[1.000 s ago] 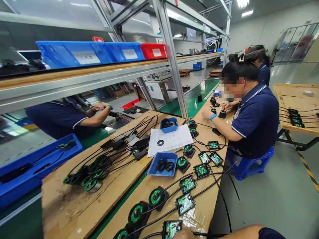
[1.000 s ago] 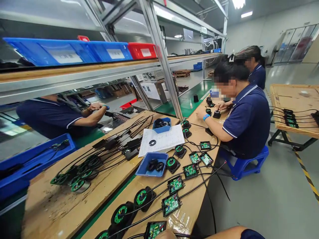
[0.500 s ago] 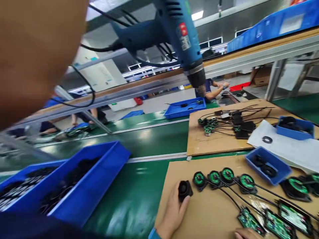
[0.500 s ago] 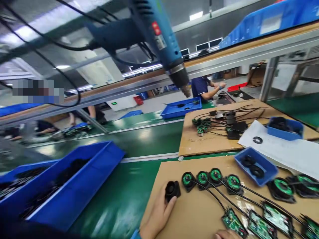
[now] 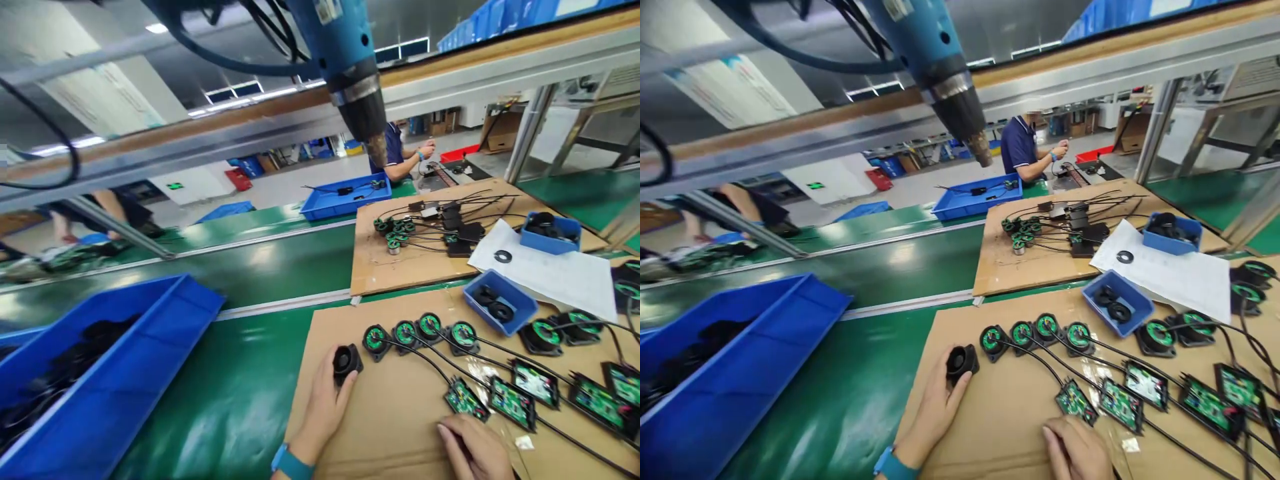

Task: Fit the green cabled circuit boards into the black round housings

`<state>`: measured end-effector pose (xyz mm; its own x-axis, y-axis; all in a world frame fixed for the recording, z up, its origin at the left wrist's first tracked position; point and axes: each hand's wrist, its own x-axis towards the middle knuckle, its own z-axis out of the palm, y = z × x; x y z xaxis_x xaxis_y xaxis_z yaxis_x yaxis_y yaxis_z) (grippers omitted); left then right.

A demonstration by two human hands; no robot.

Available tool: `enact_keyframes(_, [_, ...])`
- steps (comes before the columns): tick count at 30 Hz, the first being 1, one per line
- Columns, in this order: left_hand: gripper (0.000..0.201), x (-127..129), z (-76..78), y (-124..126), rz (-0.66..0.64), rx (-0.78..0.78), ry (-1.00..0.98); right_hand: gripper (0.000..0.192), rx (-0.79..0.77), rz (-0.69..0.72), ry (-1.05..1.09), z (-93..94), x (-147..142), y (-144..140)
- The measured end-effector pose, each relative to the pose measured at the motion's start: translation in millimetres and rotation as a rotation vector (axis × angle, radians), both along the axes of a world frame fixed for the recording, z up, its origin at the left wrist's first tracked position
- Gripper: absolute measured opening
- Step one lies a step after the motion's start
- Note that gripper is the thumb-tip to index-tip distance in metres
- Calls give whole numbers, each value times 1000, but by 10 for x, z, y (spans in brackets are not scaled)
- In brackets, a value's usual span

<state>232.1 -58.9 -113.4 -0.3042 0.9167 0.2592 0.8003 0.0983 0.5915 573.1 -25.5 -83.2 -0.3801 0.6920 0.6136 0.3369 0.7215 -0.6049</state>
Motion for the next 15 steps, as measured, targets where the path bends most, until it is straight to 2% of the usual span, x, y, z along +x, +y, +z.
enact_keyframes(9, [69,57,86,7,28,-3,-29,15,-79,-15,26,122,-32,-65])
enact_keyframes(15, [81,73,173,23,60,12,-145,16,-109,3,24,147,-15,-67])
